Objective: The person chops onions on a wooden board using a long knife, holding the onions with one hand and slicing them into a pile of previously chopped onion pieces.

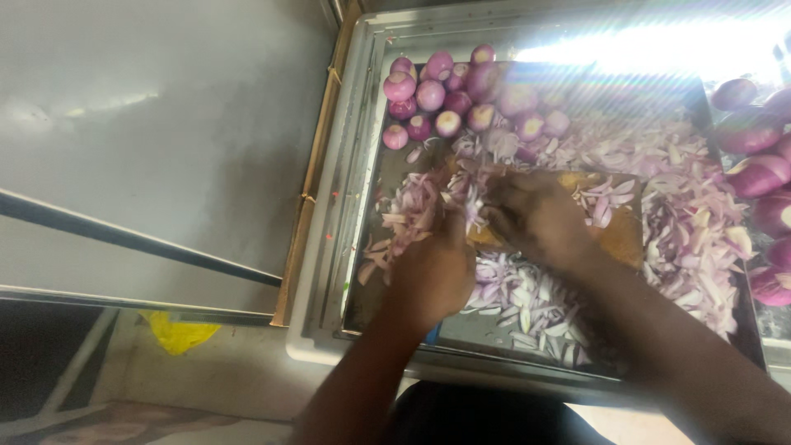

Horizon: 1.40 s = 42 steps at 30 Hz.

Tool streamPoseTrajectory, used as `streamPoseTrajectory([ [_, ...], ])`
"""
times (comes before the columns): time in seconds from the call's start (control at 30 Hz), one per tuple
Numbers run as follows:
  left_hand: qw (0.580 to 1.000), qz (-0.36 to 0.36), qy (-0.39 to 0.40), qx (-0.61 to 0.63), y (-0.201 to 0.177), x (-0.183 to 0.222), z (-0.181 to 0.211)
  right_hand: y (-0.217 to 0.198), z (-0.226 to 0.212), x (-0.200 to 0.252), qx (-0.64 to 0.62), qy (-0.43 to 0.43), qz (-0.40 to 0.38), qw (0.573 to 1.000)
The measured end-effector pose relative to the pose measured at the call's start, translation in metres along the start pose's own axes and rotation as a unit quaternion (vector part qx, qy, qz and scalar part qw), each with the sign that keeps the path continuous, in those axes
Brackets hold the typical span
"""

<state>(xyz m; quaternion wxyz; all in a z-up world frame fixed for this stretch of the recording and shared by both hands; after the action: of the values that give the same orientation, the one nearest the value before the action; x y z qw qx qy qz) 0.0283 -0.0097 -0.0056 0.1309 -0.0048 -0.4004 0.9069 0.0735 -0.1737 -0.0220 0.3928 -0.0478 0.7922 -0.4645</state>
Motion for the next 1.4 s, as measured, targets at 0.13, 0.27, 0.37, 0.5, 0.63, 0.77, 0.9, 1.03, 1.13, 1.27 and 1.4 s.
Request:
streamPoseTrajectory([
  [0.13, 0.997, -0.026, -0.010, -0.066, 0.011, -0.004, -0.013, 0.003, 0.002, 0.002, 0.025, -0.002, -0.018, 1.000],
  [0.27, 0.995, 0.015, 0.064, -0.076, 0.019, -0.010, -0.020, 0.005, 0.004, 0.006, 0.046, -0.024, -0.017, 0.999],
  [0.37, 0.992, 0.026, 0.100, -0.076, 0.017, -0.015, -0.008, 0.001, 0.004, 0.011, 0.040, -0.030, -0.012, 0.999],
  [0.5, 0.998, 0.021, 0.050, -0.036, -0.010, 0.009, -0.007, -0.001, 0.003, 0.007, 0.006, -0.021, -0.030, 0.999],
  [0.63, 0.974, 0.141, 0.102, 0.147, -0.015, 0.038, -0.036, 0.007, -0.002, -0.004, -0.009, 0.150, -0.066, 0.986],
  [0.77, 0.958, 0.171, 0.023, 0.228, 0.015, 0.049, -0.093, 0.032, -0.019, -0.015, -0.023, 0.136, -0.071, 0.988],
  [0.9, 0.900, 0.242, 0.116, 0.345, 0.030, 0.054, -0.123, 0.070, -0.032, -0.005, -0.245, 0.205, -0.156, 0.935],
  [1.03, 0.896, 0.195, 0.004, 0.399, 0.042, 0.057, -0.133, 0.059, -0.060, 0.011, -0.374, 0.143, -0.022, 0.916],
  [1.13, 0.865, 0.134, 0.080, 0.477, 0.055, 0.054, -0.114, 0.056, -0.057, 0.009, -0.595, 0.190, -0.003, 0.781],
  [1.27, 0.827, 0.020, 0.051, 0.560, 0.080, 0.057, -0.088, 0.052, -0.049, 0.030, -0.688, 0.423, 0.003, 0.590],
  [1.4, 0.829, 0.028, 0.092, 0.551, 0.081, 0.055, -0.080, 0.043, -0.035, 0.047, -0.639, 0.391, 0.012, 0.662],
])
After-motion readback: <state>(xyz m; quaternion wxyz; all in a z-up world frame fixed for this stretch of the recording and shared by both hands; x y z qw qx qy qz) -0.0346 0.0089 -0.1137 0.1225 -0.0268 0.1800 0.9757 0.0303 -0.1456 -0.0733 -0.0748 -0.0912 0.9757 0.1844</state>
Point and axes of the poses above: each hand's wrist, its own x-axis away from the middle knuckle, its own y-axis out of the palm, z = x × y, the point moved 4 cm from there along -x, towards the middle knuckle, and after that the axes turned 9 degrees about x, right-handed, at the moved point
